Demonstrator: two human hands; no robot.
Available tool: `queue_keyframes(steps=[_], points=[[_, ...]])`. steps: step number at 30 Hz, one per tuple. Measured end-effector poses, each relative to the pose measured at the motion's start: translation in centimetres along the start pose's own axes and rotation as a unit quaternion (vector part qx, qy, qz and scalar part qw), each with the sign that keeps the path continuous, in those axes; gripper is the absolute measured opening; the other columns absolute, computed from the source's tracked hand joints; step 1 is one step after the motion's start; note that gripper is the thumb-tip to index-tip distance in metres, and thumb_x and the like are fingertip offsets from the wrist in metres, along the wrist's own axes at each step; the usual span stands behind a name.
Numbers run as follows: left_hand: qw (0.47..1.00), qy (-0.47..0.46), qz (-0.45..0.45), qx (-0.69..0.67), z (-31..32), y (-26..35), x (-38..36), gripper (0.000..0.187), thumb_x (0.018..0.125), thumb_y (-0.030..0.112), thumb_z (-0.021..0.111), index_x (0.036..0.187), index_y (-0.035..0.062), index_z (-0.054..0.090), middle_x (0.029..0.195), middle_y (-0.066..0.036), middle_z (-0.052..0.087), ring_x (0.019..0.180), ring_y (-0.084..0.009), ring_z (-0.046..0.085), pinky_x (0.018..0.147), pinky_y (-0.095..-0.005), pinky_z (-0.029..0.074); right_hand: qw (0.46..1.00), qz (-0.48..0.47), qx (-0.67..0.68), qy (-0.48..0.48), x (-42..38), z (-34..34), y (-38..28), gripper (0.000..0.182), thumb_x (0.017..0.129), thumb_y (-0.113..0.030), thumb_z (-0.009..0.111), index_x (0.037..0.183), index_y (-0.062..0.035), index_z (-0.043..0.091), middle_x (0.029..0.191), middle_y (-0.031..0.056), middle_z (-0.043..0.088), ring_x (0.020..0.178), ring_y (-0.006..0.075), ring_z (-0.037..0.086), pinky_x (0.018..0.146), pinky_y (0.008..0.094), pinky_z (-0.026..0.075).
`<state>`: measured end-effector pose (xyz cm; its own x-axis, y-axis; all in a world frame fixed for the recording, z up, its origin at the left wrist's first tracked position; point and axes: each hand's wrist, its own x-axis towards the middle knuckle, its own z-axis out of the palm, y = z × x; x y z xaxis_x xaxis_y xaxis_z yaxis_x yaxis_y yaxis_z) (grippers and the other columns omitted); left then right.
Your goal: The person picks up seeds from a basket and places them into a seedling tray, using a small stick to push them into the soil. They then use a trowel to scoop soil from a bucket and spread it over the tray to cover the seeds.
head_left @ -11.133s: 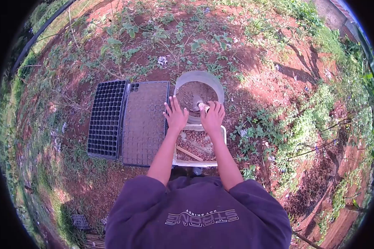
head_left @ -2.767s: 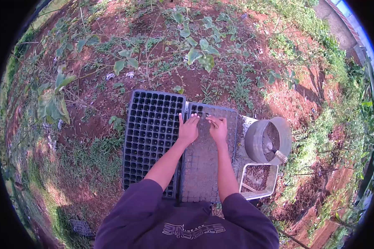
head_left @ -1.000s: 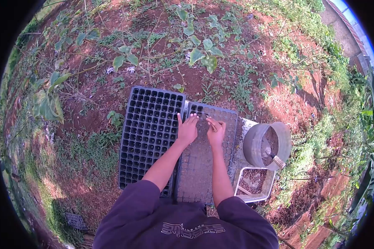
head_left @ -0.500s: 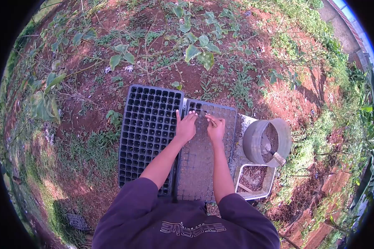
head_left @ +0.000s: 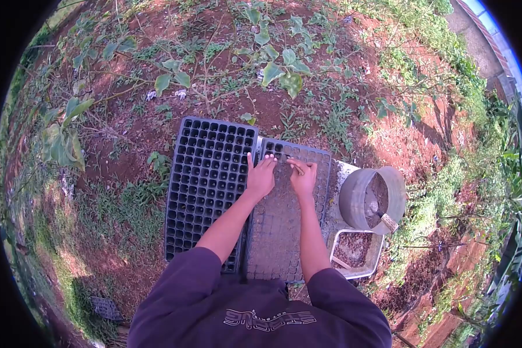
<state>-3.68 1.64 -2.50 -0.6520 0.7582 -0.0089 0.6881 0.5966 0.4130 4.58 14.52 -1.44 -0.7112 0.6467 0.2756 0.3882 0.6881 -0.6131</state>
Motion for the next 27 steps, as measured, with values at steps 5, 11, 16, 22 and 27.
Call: queue_keyframes(steps=[5,11,16,22,27], points=[[1.0,0.005,-0.001,0.006,0.1,0.0,0.0,0.045,0.083,0.007,0.052,0.128,0.0129,0.054,0.139,-0.002,0.049,0.13,-0.0155,0.044,0.114,-0.0612,0.006,0.999,-0.026,-0.003,0.019,0.3,-0.1,0.2,0.023,0.079,-0.004,0.066,0.092,-0.0212,0.075,0.099,-0.0045,0.071,0.089,0.0233,0.051,0.086,0.0322,0.042],[1.0,0.016,0.007,-0.008,0.2,0.0,0.0,0.044,0.083,0.008,0.051,0.127,0.0095,0.055,0.136,-0.004,0.051,0.128,-0.0167,0.046,0.113,-0.0618,0.005,0.997,-0.03,-0.057,-0.029,0.3,-0.9,-0.9,0.025,0.079,-0.002,0.064,0.091,-0.0213,0.075,0.1,-0.0045,0.071,0.089,0.0242,0.051,0.085,0.0333,0.043],[0.999,0.033,0.003,-0.009,0.5,0.1,0.0,0.043,0.084,0.008,0.051,0.126,0.0091,0.056,0.136,-0.004,0.052,0.127,-0.0169,0.047,0.113,-0.0616,0.006,0.997,-0.05,-0.055,-0.02,0.2,-0.3,0.0,0.025,0.078,0.0,0.063,0.09,-0.0189,0.074,0.1,-0.0017,0.071,0.089,0.0238,0.056,0.084,0.0335,0.042],[1.0,0.014,-0.015,-0.004,0.5,0.2,0.1,0.043,0.083,0.006,0.053,0.125,0.0125,0.056,0.137,-0.002,0.05,0.13,-0.015,0.043,0.114,-0.06,0.005,0.997,-0.08,-0.023,-0.006,0.3,0.0,0.2,0.024,0.078,0.002,0.062,0.089,-0.0166,0.073,0.098,0.0022,0.071,0.089,0.0217,0.061,0.084,0.0332,0.04],[1.0,0.004,-0.011,0.011,0.4,0.3,0.1,0.043,0.084,0.007,0.052,0.127,0.0123,0.055,0.138,-0.002,0.049,0.13,-0.0154,0.043,0.114,-0.0595,0.006,0.998,-0.057,-0.01,-0.016,0.1,-0.4,-0.3,0.025,0.079,0.002,0.061,0.09,-0.0167,0.073,0.1,0.0028,0.071,0.089,0.0219,0.061,0.084,0.0326,0.04]])
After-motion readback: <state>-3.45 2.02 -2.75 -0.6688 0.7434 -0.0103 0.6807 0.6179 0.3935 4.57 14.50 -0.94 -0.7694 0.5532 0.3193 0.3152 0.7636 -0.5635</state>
